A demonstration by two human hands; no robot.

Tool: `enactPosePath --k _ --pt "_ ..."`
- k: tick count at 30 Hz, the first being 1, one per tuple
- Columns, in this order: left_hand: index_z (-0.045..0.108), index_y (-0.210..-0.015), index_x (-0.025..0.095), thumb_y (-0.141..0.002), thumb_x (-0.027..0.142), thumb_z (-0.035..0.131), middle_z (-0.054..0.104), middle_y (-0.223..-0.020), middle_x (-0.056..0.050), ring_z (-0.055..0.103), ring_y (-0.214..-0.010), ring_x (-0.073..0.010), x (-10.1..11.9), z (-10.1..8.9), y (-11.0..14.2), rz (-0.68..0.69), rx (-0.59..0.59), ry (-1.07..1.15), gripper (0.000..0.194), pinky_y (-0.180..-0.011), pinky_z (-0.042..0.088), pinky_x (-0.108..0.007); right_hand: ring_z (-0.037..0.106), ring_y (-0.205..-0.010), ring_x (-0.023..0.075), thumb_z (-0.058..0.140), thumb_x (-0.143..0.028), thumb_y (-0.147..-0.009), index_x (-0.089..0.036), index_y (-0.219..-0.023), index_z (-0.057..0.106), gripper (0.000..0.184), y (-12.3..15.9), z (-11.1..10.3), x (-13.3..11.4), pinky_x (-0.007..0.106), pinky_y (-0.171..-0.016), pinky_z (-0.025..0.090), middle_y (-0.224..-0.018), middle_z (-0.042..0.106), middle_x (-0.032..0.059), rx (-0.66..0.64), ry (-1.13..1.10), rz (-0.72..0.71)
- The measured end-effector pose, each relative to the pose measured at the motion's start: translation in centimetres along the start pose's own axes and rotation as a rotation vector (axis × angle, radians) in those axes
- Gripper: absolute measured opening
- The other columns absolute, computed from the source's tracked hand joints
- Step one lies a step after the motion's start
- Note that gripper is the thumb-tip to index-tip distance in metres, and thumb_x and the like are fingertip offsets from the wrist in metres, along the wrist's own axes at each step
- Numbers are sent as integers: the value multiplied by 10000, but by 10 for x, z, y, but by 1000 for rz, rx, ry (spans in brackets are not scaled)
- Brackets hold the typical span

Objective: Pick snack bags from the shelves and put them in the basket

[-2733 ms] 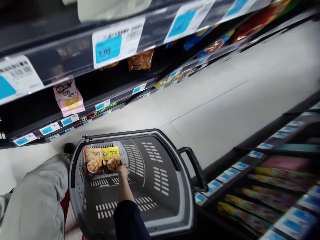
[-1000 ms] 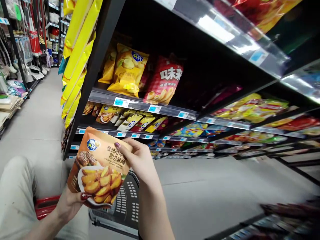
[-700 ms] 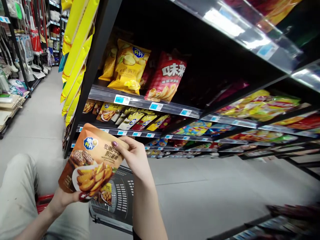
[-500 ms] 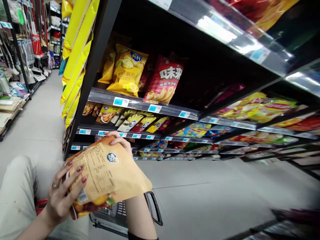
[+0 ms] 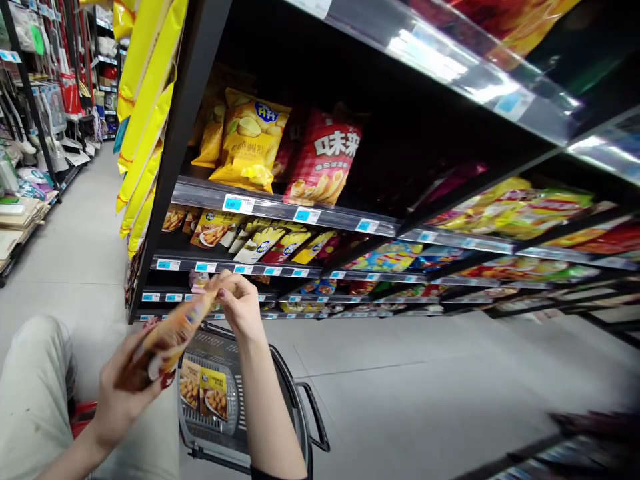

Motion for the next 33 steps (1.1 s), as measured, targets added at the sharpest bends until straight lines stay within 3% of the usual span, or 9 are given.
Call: enactPosePath --k 5,12,18,22,24,27,29,31,33 --pt "443 -1397 247 -637 287 835 611 -1335 -139 597 -1178 -369 -44 40 3 -589 -53 702 856 -967 532 -476 496 -548 132 778 -439 -619 -184 -709 643 303 7 -18 6 244 -514 422 -626 591 -10 43 -86 291" --pt "408 -1408 349 -630 154 815 640 -1316 -69 573 -1221 -340 -57 51 8 -673 -19 806 899 -993 519 -472 517 -572 132 761 -426 -644 -178 -701 669 271 9 -29 2 236 -539 429 -644 624 -4 54 -70 308" --pt "426 -1391 379 -654 156 808 635 -1325 -35 554 -1246 -333 -56 53 4 -675 -16 780 859 -1008 508 -486 635 -763 186 674 -544 -749 -212 -1022 650 431 27 -37 21 265 -647 513 -865 696 36 77 -220 304" --pt "394 -1409 348 -697 247 805 621 -1335 -64 562 -1236 -319 -69 62 4 -602 3 686 829 -1041 472 -505 676 -846 230 776 -524 -654 -210 -1042 644 516 86 7 68 349 -760 569 -959 718 67 -180 -325 483" --pt "414 -1404 305 -716 320 792 554 -1408 -101 529 -1272 -322 -87 78 15 -602 -70 551 785 -1078 425 -515 683 -830 242 748 -585 -653 -200 -973 664 507 124 1 109 369 -752 577 -940 723 77 -34 -302 565" --pt "482 -1376 258 -633 331 846 482 -1463 -164 466 -1318 -377 -130 88 49 -688 -263 287 831 -1038 434 -569 694 -766 259 594 -707 -714 -192 -948 647 568 191 -38 184 374 -625 576 -922 722 97 250 -176 705" --pt "464 -1396 290 -603 335 853 479 -1467 -156 433 -1342 -387 -158 63 72 -673 -394 -27 884 -997 456 -592 684 -695 264 558 -752 -689 -205 -876 635 584 230 -69 231 381 -570 558 -846 715 93 339 -64 761" --pt "588 -1295 277 -685 341 775 577 -1379 -141 493 -1289 -375 -168 10 78 -453 -437 -411 641 -1070 375 -601 651 -645 253 568 -759 -667 -224 -704 600 537 261 -99 276 370 -543 529 -716 679 73 385 79 803" --pt "671 -1188 283 -733 344 701 656 -1272 -124 510 -1247 -413 -165 -62 74 -209 -272 -854 459 -1059 348 -645 579 -534 181 587 -680 -745 -218 -620 553 480 283 -117 322 319 -512 488 -582 590 12 370 211 854"
Point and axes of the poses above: each hand's wrist, its own y-axis away from the middle knuckle, its own z-axis out of the palm, x = y × z, the point moved 10 cm from there along -y, towards the middle knuckle
